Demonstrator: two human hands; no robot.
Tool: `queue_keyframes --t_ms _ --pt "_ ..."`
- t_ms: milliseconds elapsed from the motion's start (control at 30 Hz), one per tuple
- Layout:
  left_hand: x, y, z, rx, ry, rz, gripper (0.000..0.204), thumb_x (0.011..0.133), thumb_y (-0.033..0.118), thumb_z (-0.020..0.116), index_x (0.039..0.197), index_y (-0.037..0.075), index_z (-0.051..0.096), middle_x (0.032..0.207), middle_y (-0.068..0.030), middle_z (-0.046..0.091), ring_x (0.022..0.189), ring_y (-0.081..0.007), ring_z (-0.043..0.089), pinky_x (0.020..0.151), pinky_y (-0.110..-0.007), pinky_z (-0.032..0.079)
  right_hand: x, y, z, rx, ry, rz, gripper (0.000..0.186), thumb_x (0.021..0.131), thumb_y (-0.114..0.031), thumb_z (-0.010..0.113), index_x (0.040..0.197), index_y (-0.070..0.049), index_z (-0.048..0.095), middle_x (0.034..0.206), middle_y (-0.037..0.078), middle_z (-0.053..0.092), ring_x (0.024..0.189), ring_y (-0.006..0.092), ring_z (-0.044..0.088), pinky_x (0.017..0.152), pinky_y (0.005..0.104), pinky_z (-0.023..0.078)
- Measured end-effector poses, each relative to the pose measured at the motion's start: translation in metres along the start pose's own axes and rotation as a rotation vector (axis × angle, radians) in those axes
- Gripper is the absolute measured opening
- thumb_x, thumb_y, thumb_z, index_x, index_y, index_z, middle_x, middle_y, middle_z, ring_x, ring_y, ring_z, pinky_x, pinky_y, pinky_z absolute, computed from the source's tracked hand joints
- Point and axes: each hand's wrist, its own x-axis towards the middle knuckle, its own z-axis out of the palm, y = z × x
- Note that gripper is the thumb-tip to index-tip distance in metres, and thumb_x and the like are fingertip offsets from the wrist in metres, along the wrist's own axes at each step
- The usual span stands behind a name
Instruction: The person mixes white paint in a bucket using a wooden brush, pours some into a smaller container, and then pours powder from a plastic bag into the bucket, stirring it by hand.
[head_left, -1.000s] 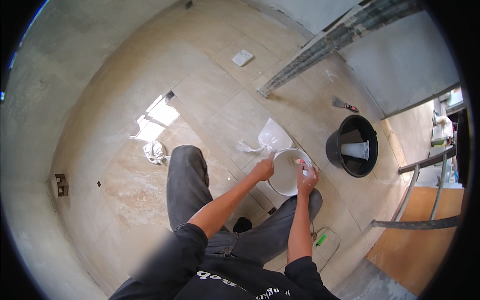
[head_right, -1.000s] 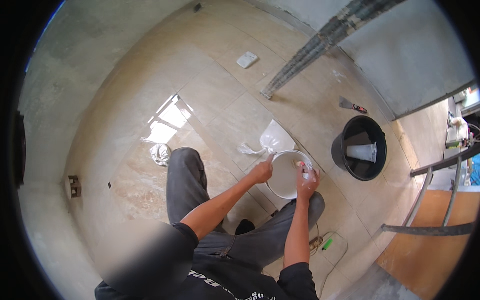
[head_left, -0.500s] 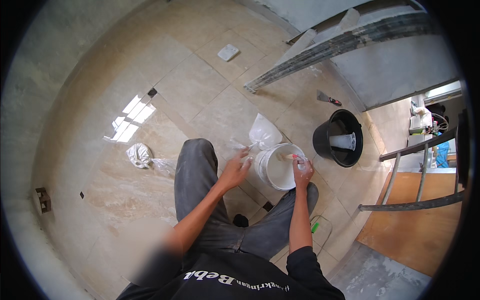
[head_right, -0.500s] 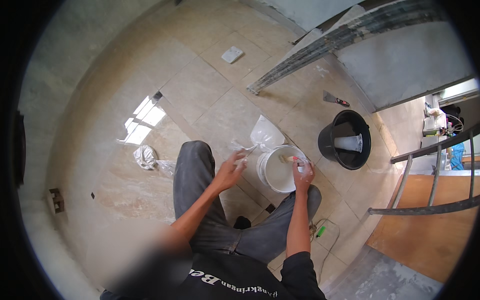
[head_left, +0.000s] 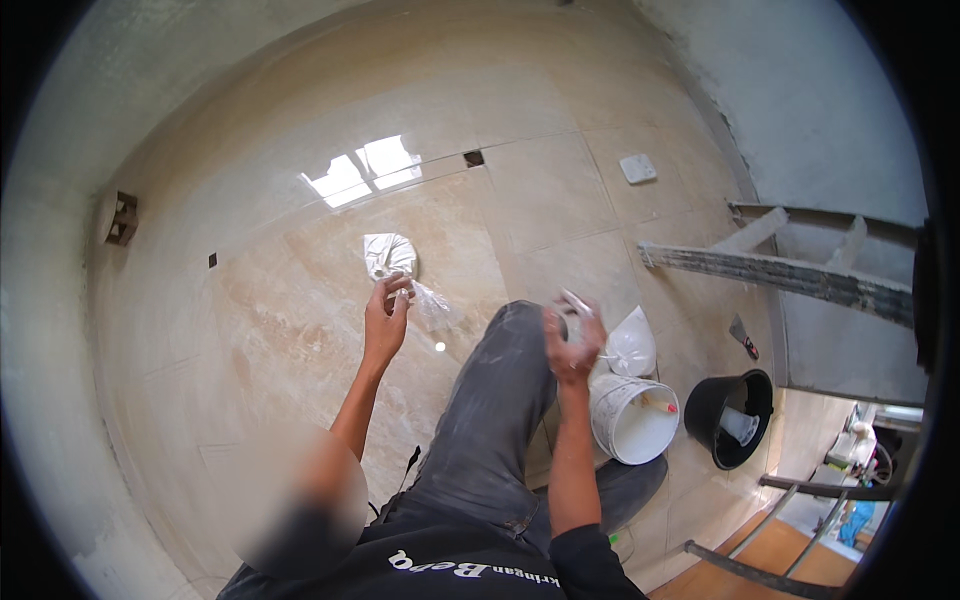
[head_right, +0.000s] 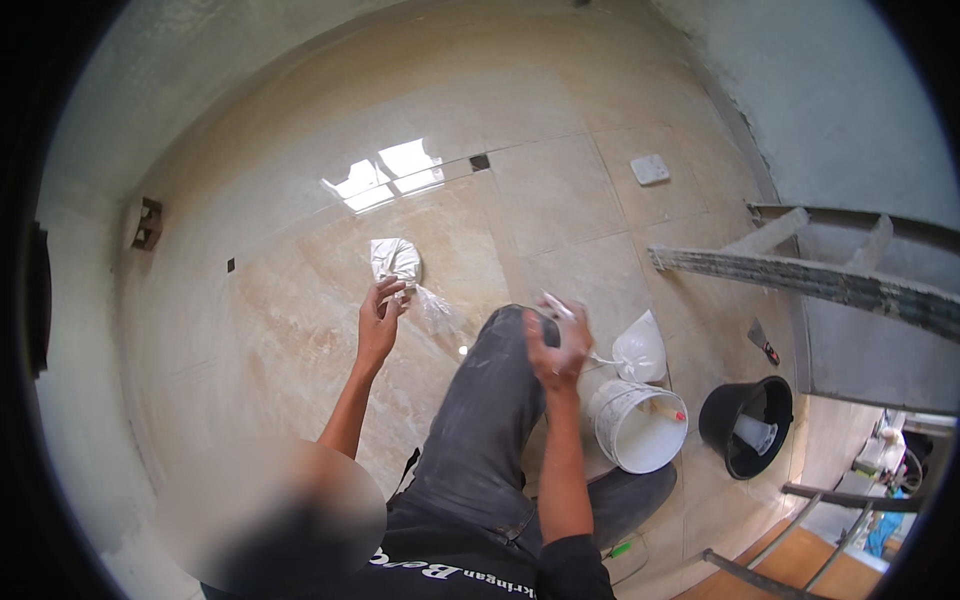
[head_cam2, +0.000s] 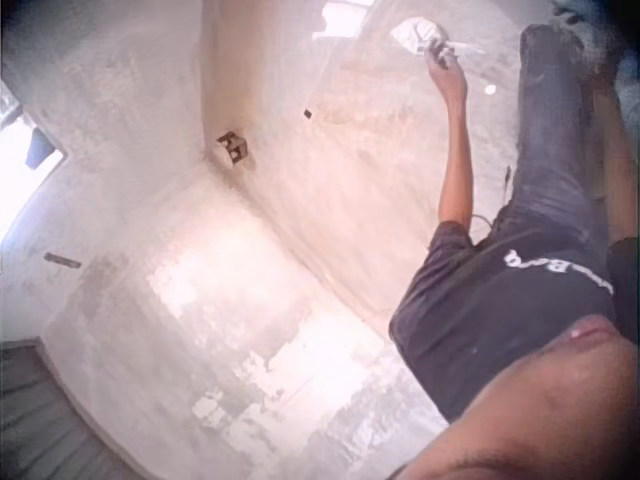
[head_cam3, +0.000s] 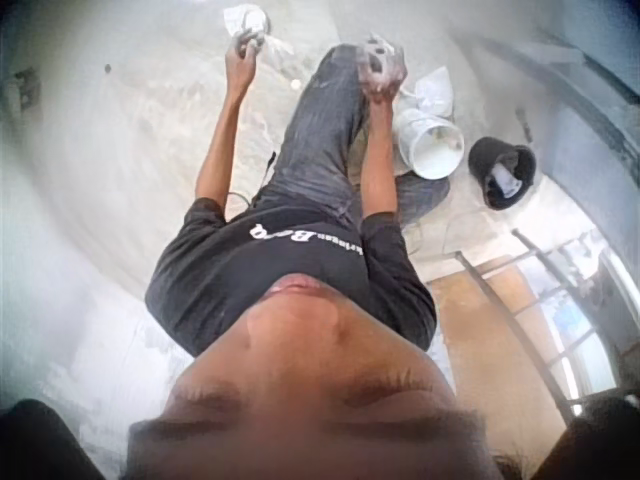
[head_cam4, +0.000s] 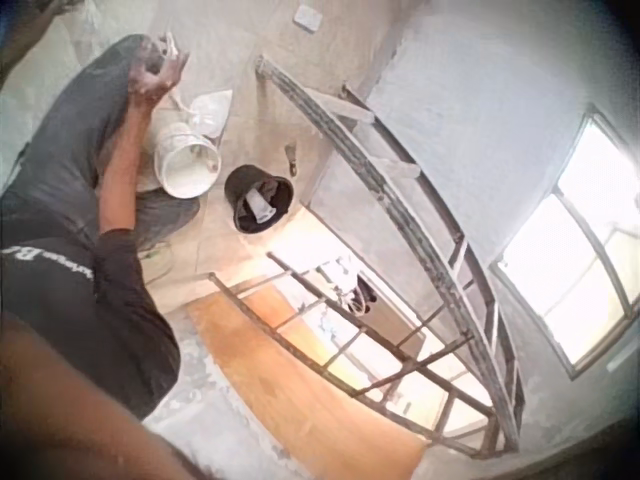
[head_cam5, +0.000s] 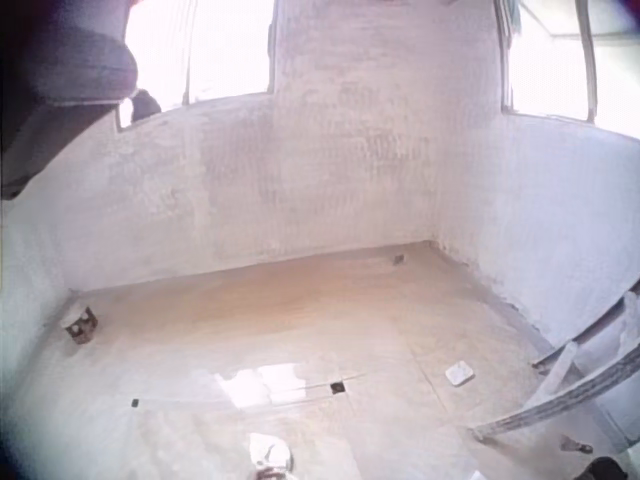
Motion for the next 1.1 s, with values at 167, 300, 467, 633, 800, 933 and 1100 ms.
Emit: queue_keyframes --t_ms 167,300,467,633,800,933,1100 --pt "0.015 -0.078 -0.03 0.01 0.108 0.006 0.048 0.086 -0.002 0.046 0.133 -0.001 0.04 0.126 -0.0175 0.053 0.101 -0.0237 0.062 0.083 -0.03 0.051 0.032 -0.048 0.115 0.245 -0.301 0.013 0.039 0.077 -0.011 0.071 0.112 -0.001 0.06 0.099 0.012 0.063 0.092 0.0254 0.061 0.075 0.0349 0.049" --pt "0.033 -0.097 -0.03 0.085 0.153 0.082 0.06 0.074 -0.013 0.048 0.131 0.003 0.045 0.132 -0.0171 0.049 0.11 -0.0276 0.058 0.087 -0.034 0.049 0.007 -0.022 0.173 0.157 -0.482 0.075 0.039 0.078 -0.016 0.07 0.113 -0.002 0.06 0.098 0.013 0.064 0.089 0.0232 0.063 0.074 0.0331 0.05" --pt "0.062 -0.125 -0.04 0.852 0.131 0.321 0.054 0.071 -0.007 0.055 0.121 0.014 0.06 0.132 -0.0095 0.049 0.115 -0.0309 0.048 0.09 -0.043 0.044 -0.011 -0.009 0.187 0.025 -0.648 0.087 0.04 0.078 -0.017 0.068 0.114 -0.002 0.06 0.098 0.015 0.062 0.087 0.0253 0.063 0.077 0.0345 0.05" --pt "0.092 -0.145 -0.058 1.082 0.031 0.319 0.031 0.075 0.005 0.061 0.102 0.018 0.069 0.115 -0.0034 0.057 0.108 -0.0236 0.05 0.079 -0.039 0.045 -0.013 -0.009 0.185 0.074 -0.699 0.149 0.039 0.078 -0.016 0.066 0.113 -0.002 0.059 0.1 0.016 0.062 0.087 0.0262 0.063 0.079 0.0359 0.05" --pt "0.1 -0.125 -0.056 0.994 0.034 0.413 0.014 0.076 0.008 0.065 0.089 0.013 0.07 0.102 -0.0025 0.061 0.102 -0.0226 0.054 0.077 -0.039 0.046 -0.015 0.003 0.182 0.063 -0.688 0.202 0.037 0.077 -0.014 0.066 0.11 -0.001 0.06 0.1 0.016 0.062 0.088 0.0274 0.062 0.079 0.0365 0.05" --pt "0.099 -0.115 -0.061 0.641 0.157 0.458 0.012 0.074 0.005 0.068 0.086 0.006 0.068 0.091 -0.0085 0.066 0.092 -0.027 0.06 0.079 -0.037 0.047 -0.009 -0.005 0.184 0.037 -0.697 0.185 0.038 0.077 -0.01 0.066 0.113 -0.001 0.058 0.104 0.016 0.062 0.09 0.0254 0.063 0.08 0.0353 0.051" --pt "0.094 -0.087 -0.051 0.404 0.238 0.433 0.013 0.075 -0.001 0.067 0.087 0.001 0.068 0.087 -0.0137 0.068 0.085 -0.0282 0.064 0.077 -0.036 0.049 -0.003 0.011 0.183 0.103 -0.665 0.22 0.039 0.077 -0.009 0.066 0.115 -0.002 0.058 0.108 0.015 0.061 0.094 0.0254 0.063 0.082 0.0339 0.051"
